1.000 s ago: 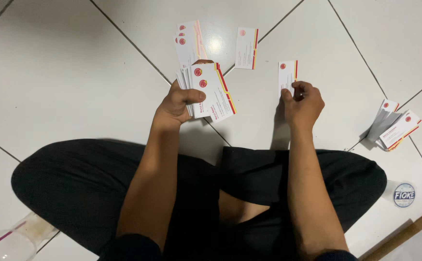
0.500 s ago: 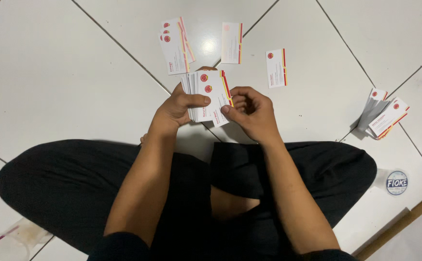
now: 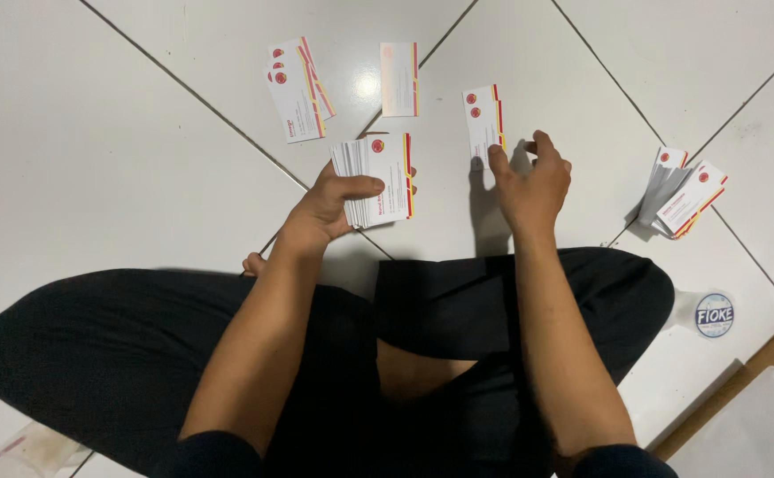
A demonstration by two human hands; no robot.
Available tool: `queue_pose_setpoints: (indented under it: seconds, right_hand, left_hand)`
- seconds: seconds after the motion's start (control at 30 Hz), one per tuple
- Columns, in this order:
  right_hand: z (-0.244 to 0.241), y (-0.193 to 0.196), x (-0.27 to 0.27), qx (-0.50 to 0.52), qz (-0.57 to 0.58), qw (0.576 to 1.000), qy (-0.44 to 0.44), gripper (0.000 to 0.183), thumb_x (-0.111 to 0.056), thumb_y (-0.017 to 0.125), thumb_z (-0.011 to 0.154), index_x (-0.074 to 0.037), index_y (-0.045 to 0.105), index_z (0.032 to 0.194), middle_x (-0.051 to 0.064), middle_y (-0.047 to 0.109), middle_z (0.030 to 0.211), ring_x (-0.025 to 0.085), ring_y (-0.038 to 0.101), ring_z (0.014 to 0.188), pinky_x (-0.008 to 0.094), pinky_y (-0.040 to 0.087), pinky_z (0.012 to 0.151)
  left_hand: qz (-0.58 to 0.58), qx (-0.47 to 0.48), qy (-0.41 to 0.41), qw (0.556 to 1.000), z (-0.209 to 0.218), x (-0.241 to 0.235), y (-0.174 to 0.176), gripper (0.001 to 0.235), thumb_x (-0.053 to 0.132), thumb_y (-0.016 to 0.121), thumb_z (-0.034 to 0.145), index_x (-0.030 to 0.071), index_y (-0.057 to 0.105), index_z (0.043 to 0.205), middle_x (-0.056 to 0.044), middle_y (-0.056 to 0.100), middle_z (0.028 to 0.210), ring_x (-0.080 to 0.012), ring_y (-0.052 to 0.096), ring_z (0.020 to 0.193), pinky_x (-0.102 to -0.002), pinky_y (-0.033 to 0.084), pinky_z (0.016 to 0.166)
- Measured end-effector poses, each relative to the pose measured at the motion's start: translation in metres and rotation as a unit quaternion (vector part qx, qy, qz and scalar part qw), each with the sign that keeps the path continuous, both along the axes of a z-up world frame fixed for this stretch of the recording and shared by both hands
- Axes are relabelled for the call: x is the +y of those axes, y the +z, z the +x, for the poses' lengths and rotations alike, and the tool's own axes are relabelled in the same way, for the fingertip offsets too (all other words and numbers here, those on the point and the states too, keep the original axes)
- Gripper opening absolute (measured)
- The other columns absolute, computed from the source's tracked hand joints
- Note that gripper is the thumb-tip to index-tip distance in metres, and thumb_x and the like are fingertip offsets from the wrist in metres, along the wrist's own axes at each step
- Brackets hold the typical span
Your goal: The person sits on a tiled floor and repeatedly picks up stacks of small white cards with red and yellow markings. They separate the cards one by one, placing them into piles on the floor. The process continues with the person gathering the scattered cards back into a single stack and repeating the separation process.
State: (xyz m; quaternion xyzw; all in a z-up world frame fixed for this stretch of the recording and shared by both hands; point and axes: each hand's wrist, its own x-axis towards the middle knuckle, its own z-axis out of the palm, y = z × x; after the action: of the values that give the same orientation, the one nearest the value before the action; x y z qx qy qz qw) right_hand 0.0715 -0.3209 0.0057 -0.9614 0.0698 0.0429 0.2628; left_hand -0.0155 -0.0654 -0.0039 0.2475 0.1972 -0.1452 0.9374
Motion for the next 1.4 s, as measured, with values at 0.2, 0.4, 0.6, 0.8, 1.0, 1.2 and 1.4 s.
queue_pose_setpoints:
  seconds: [0.2,0.4,0.6,0.8,1.0,1.2,1.4]
  right_hand:
    - [-0.058,-0.005,0.036,0.117,0.389,0.909,0.089,0.079,-0.026,0.094,0.075,-0.001,0.054,0.138,0.010,0.059,0.116,0.018,0.054,0.100,0.025,0.046,0.078]
    - [-0.041,0.000,0.034,0.158,0.446,0.881,0.014,0.033,-0.010,0.086,0.086,-0.001,0.069,0.113,0.003,0.071,0.083,0.004,0.065,0.069,0.016,0.055,0.067]
    - [0.007,-0.020,-0.004,0.131,0.454,0.879,-0.068,0.013,-0.016,0.071,0.101,-0.003,0.072,0.101,-0.003,0.058,0.065,0.004,0.052,0.052,0.016,0.045,0.051]
    - [0.027,-0.048,-0.025,0.140,0.373,0.914,-0.076,0.024,-0.016,0.061,0.105,0.002,0.072,0.116,-0.001,0.061,0.074,0.005,0.053,0.063,0.018,0.048,0.060]
    - [0.018,-0.025,-0.023,0.023,0.091,0.995,0.036,0.048,-0.023,0.055,0.112,0.017,0.054,0.138,0.035,0.065,0.125,0.046,0.065,0.116,0.053,0.055,0.094]
    - [-0.013,0.006,-0.007,0.009,0.310,0.948,0.067,0.035,-0.025,0.064,0.107,0.003,0.061,0.129,0.016,0.063,0.108,0.024,0.058,0.102,0.033,0.053,0.080]
    - [-0.054,-0.008,0.019,0.176,0.417,0.884,0.116,0.042,-0.013,0.092,0.080,-0.001,0.069,0.113,0.003,0.062,0.088,0.010,0.058,0.082,0.017,0.050,0.072]
  left_hand:
    - [0.026,-0.033,-0.025,0.999,-0.001,-0.014,-0.041,0.069,-0.014,0.084,0.068,0.005,0.065,0.131,-0.020,0.074,0.111,-0.0411,0.073,0.104,-0.057,0.059,0.093]
    - [-0.010,-0.012,-0.033,0.999,-0.006,-0.016,-0.021,0.064,-0.014,0.080,0.070,0.002,0.063,0.130,-0.023,0.073,0.112,-0.0460,0.072,0.102,-0.061,0.058,0.091]
    - [-0.021,-0.044,-0.056,0.997,0.003,-0.008,-0.003,0.062,-0.002,0.085,0.071,0.010,0.063,0.127,-0.013,0.074,0.108,-0.0346,0.073,0.101,-0.054,0.060,0.092]
    - [-0.011,-0.054,-0.061,0.997,0.000,-0.010,-0.016,0.064,-0.002,0.085,0.073,0.007,0.060,0.131,-0.013,0.074,0.108,-0.0349,0.074,0.099,-0.052,0.060,0.090]
    - [-0.009,-0.073,-0.076,0.994,0.004,-0.011,-0.011,0.061,0.001,0.085,0.074,0.010,0.061,0.130,-0.012,0.074,0.108,-0.0315,0.074,0.100,-0.051,0.062,0.090]
    - [-0.012,-0.076,-0.059,0.995,0.003,-0.011,-0.015,0.057,-0.007,0.082,0.075,0.007,0.064,0.127,-0.016,0.075,0.108,-0.0370,0.074,0.100,-0.054,0.061,0.090]
    - [-0.024,-0.103,-0.046,0.993,-0.001,-0.038,-0.050,0.060,-0.010,0.083,0.075,0.004,0.062,0.129,-0.018,0.073,0.111,-0.0366,0.073,0.104,-0.057,0.059,0.094]
